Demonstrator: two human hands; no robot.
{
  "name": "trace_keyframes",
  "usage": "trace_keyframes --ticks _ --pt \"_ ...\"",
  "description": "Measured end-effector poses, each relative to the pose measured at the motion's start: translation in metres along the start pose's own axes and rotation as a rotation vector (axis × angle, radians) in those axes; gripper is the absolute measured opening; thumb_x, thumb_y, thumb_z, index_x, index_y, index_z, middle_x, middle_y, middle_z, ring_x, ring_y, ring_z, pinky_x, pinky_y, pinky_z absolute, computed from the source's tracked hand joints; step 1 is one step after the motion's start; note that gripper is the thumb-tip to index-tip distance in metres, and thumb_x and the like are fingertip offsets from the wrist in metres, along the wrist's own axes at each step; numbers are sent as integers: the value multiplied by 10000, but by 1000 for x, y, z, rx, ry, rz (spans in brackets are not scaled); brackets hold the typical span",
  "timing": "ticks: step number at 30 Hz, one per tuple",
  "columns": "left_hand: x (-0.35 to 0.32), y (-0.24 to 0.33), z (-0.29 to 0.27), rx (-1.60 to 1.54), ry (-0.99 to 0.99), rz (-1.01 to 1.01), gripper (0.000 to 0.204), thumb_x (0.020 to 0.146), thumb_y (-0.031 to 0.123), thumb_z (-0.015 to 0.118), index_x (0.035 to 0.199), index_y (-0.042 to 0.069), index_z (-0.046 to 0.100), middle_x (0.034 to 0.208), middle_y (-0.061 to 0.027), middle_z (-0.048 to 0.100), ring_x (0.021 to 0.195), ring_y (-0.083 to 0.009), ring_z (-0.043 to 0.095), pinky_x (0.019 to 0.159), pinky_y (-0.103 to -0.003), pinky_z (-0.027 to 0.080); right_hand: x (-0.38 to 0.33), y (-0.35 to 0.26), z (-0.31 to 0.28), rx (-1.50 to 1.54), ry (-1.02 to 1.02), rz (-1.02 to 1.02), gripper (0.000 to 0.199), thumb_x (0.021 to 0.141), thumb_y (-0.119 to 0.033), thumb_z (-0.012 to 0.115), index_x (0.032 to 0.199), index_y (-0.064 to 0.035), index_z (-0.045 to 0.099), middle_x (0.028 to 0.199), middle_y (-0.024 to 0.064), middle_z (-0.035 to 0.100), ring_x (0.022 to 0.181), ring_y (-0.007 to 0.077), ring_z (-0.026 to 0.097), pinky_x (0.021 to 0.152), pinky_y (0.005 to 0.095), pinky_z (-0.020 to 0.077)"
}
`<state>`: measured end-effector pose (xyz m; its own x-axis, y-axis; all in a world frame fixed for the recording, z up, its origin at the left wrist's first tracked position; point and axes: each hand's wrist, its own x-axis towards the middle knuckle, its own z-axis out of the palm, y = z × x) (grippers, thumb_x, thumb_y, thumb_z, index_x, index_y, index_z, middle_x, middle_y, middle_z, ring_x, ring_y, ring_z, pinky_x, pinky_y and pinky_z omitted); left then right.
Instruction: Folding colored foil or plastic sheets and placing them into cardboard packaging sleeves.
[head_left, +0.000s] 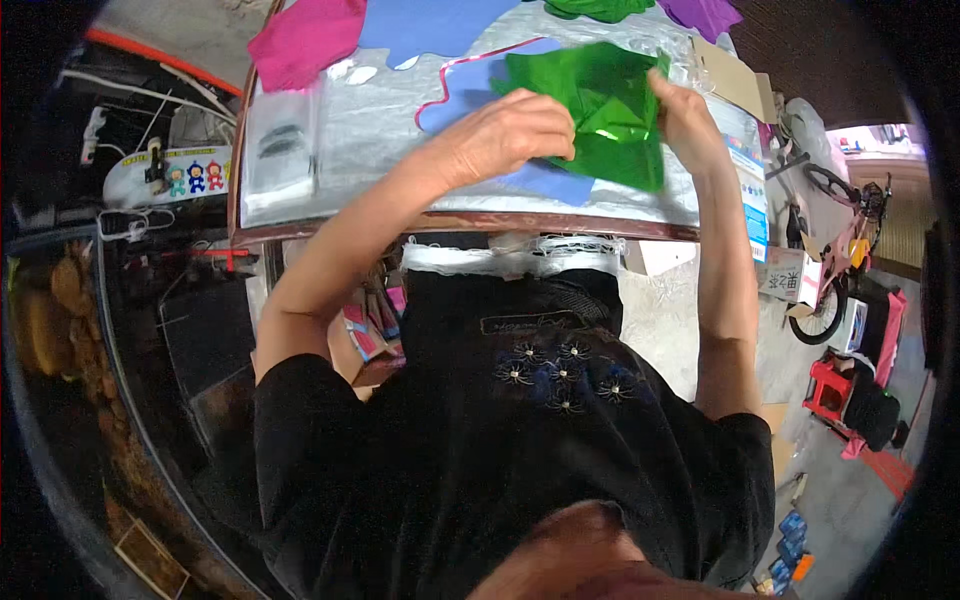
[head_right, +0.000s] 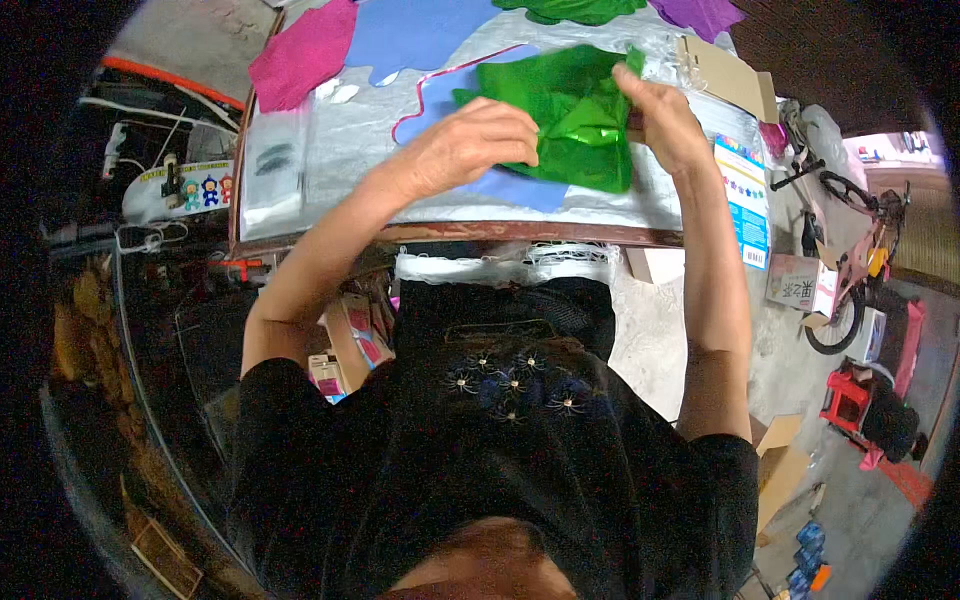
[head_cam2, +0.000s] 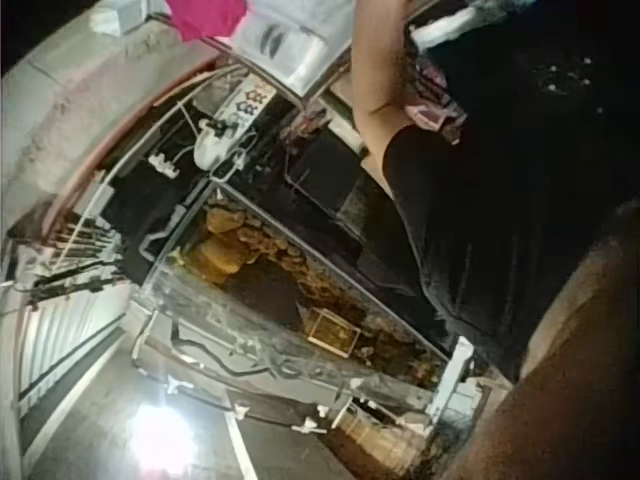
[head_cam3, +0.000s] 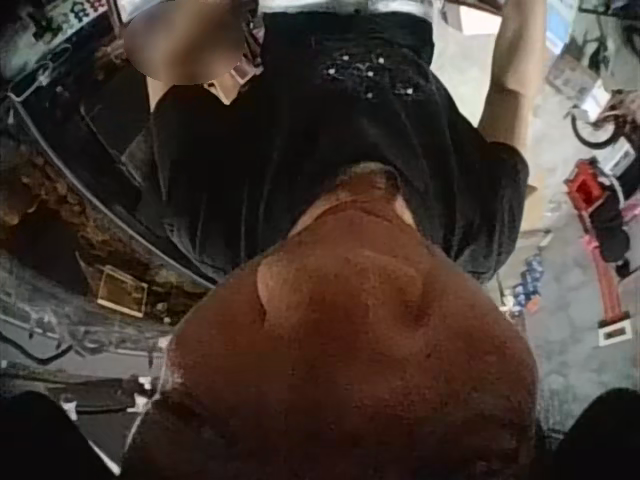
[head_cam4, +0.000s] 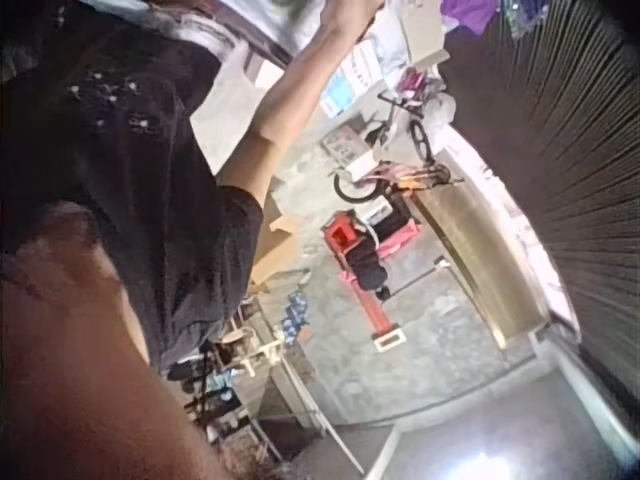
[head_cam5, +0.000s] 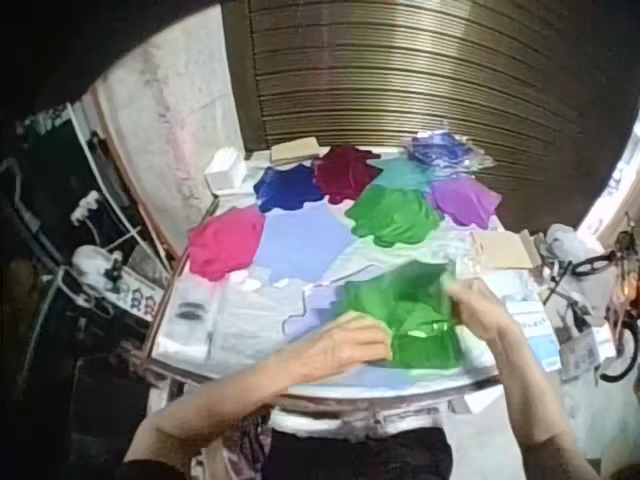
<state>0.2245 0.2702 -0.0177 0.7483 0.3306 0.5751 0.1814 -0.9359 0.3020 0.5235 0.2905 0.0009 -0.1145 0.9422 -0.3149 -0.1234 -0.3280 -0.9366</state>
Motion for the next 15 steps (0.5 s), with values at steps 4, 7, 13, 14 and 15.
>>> trace_keyframes --ticks 4,7,13,14,15 --pt "-31 11 15 0 8 -103 303 779 -110 614 967 100 727 1064 -48 712 1133 -228 639 960 -386 517 -4 25 0 -244 -9 -65 405 963 -308 672 1140 57 670 1043 121 727 878 171 697 764 305 545" --pt "-49 21 17 5 60 -202 282 784 -76 636 986 98 728 1089 -58 712 1155 -241 634 972 -394 514 3 41 2 -364 1 -52 331 911 -201 728 1103 65 683 1013 124 732 843 166 697 737 306 543" --pt "-84 19 -12 78 394 -641 237 767 71 755 1003 75 728 1105 -136 704 1139 -306 635 969 -426 505 21 47 7 -439 125 -64 215 821 -99 762 950 66 715 830 103 729 649 167 668 599 302 512" --pt "-97 7 -16 251 395 -751 226 771 99 772 989 61 726 1071 -160 700 1102 -314 641 945 -431 508 21 46 12 -494 133 -32 209 827 -79 745 960 79 713 852 115 737 671 171 679 627 307 522" --pt "-102 2 -18 424 393 -863 226 774 126 788 976 47 724 1037 -184 697 1064 -321 647 922 -435 512 20 46 17 -495 126 -32 209 827 -79 745 960 79 713 852 115 737 671 171 679 627 307 522"
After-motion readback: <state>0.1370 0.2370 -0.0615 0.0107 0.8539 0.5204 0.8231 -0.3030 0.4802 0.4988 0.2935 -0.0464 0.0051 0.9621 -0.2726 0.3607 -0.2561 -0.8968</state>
